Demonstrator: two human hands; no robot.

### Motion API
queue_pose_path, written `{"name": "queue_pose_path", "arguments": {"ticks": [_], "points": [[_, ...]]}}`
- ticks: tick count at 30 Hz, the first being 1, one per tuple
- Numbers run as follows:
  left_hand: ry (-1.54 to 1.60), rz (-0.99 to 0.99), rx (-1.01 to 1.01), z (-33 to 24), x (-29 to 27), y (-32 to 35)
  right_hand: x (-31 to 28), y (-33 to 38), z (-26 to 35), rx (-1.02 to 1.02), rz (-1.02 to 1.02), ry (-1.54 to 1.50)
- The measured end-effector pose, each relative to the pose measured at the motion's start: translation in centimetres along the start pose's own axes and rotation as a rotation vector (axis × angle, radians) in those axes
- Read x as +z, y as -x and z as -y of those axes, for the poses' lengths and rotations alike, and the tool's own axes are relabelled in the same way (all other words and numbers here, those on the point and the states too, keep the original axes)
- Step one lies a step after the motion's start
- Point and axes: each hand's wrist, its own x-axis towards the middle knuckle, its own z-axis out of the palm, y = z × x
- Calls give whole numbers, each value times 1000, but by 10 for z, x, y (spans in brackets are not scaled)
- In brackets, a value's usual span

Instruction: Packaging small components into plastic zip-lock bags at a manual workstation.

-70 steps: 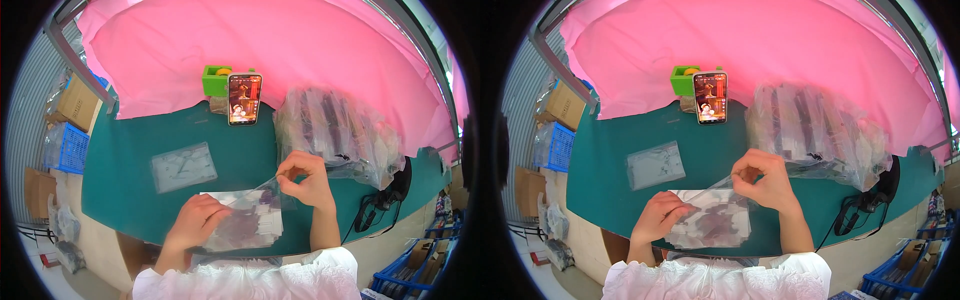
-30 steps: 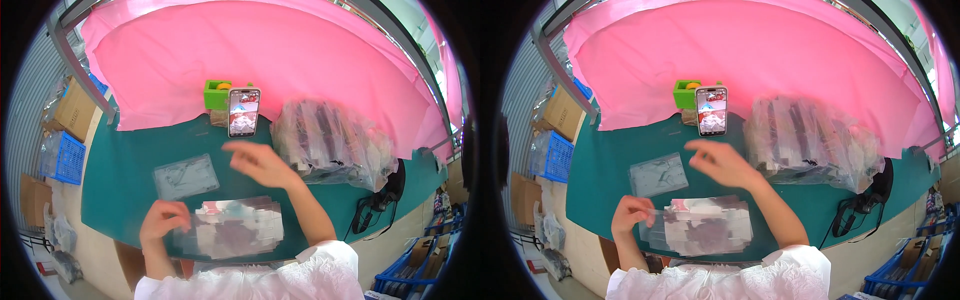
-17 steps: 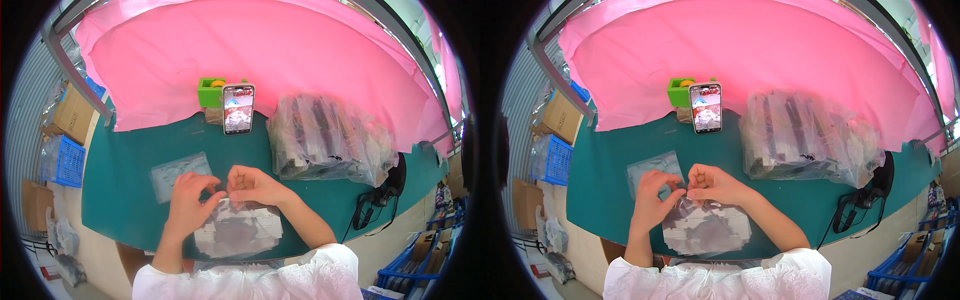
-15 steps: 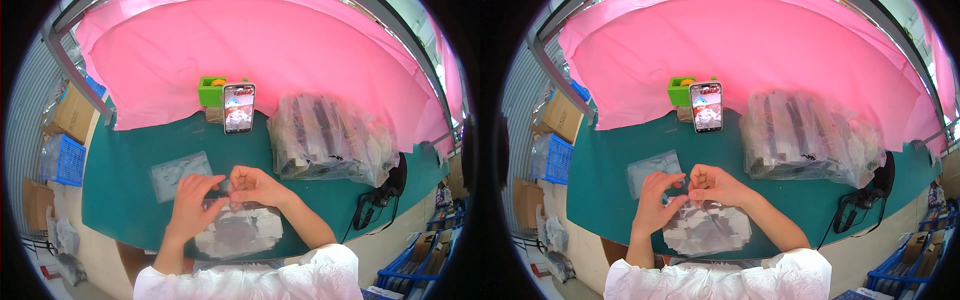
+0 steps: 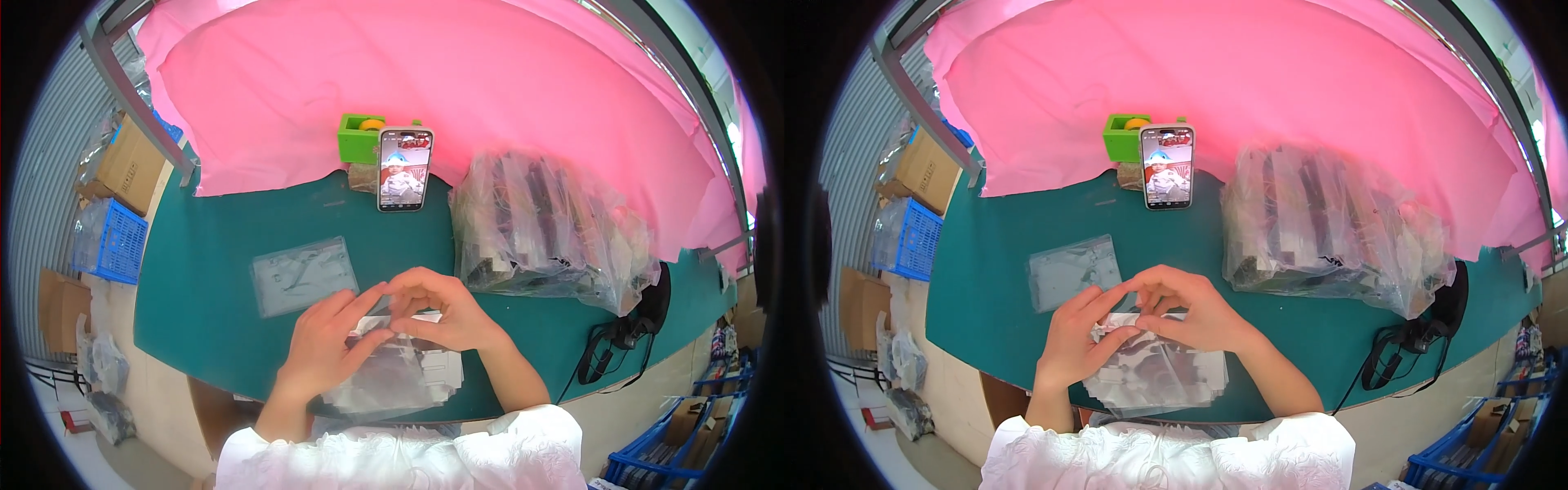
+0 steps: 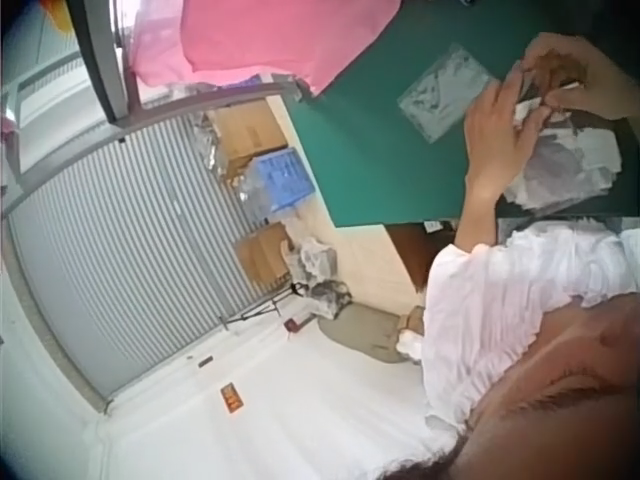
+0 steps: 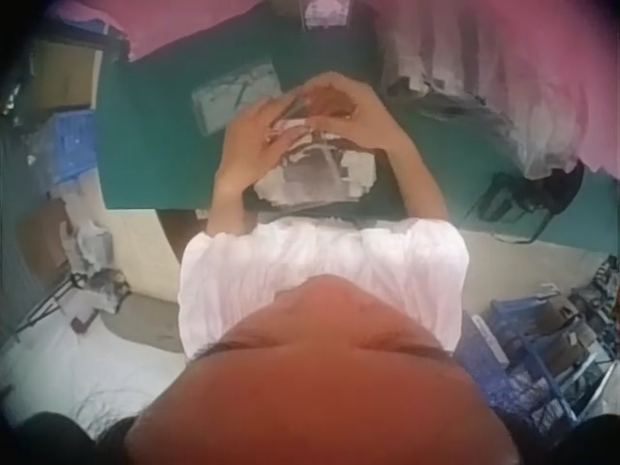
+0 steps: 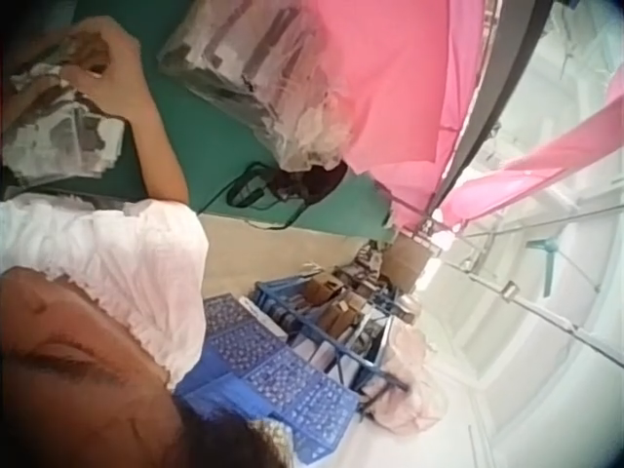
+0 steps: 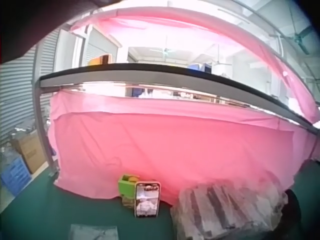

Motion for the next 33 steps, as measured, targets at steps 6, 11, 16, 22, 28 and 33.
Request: {"name": "queue_pose_path", "arguments": {"ticks": [6, 11, 16, 22, 28, 33], "points": [[-35, -93, 35, -13, 0, 4, 3, 6, 20, -216, -32, 367], [-94, -98, 84, -27, -5, 5, 6, 12, 25, -299, -73, 451], [-90, -97, 109, -31, -4, 5, 10, 15, 29, -303, -100, 437], [-53, -81, 100, -31, -1, 4, 10, 15, 29, -274, -114, 457], [24, 57, 76, -21, -4, 9, 11, 14, 24, -193, -65, 438], [24, 68, -44, -14, -7, 9, 6, 14, 22, -117, -64, 407]]}}
